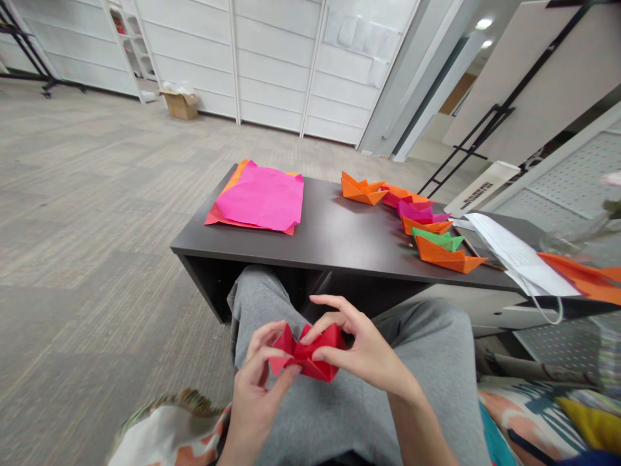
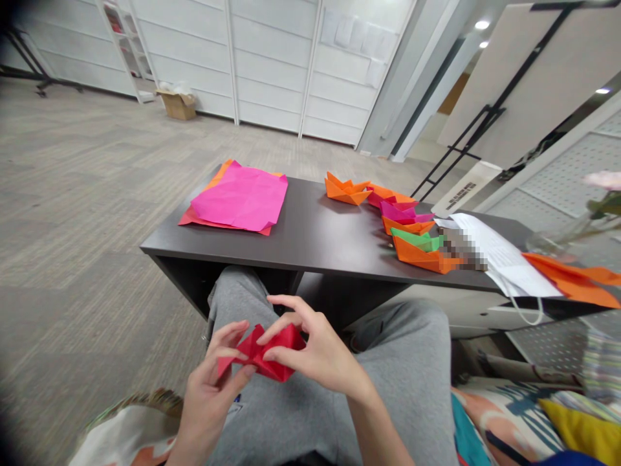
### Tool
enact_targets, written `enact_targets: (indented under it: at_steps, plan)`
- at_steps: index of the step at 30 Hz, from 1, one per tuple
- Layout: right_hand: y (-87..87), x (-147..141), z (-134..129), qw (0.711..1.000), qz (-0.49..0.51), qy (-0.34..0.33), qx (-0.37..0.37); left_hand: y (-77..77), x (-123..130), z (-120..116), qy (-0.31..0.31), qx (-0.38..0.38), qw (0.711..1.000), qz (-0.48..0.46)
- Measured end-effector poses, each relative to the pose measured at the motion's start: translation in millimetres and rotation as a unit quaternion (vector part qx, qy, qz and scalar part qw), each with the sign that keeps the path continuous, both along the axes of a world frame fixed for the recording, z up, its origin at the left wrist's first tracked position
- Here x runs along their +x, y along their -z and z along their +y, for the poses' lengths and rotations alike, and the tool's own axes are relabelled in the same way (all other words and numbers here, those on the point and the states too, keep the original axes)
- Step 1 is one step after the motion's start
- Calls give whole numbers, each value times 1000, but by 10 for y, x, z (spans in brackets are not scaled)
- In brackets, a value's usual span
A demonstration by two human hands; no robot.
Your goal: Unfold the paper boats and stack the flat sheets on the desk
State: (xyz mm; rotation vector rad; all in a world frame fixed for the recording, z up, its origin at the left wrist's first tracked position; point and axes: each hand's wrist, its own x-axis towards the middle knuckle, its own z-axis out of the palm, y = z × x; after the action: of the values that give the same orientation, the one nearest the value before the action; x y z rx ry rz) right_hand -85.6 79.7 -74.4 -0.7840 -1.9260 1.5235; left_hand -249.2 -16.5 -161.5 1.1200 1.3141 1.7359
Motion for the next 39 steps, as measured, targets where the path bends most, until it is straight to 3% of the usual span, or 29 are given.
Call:
enact_targets:
  at_steps: [3,7,11,15,18,20,23,26,28,30,33,36,39]
  plan:
    - [-5,-24,-16,999,-10,17,38,-68,-21,-4,-5,30,998,61]
    - [3,-39,-14,987,66,131,59,-149,-49,-10,-15,86,986,145]
    - [-23,-45,-16,970,130,193,74,-165,-45,-34,-15,104,977,187]
    - [-36,-21,10,941,177,270,98,-78,-46,-70,-3,87,985,148]
    - [-43,62,82,918,213,319,100,14,-27,-67,-22,37,999,14]
    - [-56,143,141,920,235,304,74,49,-1,-39,-70,-20,990,-123]
    - [-65,237,207,962,216,158,-44,27,37,24,-131,-70,946,-289]
    - [-14,234,223,987,97,6,-131,-49,55,62,-148,-86,909,-381]
    - [54,185,222,988,28,-29,-148,-94,57,67,-135,-104,896,-410]
    - [118,136,229,985,15,-10,-169,-121,52,74,-128,-116,886,-431]
    - [150,121,263,978,72,88,-177,-134,30,110,-144,-93,879,-445]
    - [101,140,285,967,113,162,-158,-123,8,148,-173,-57,888,-422]
    - [38,88,256,948,152,191,-206,-105,44,118,-134,-51,900,-412]
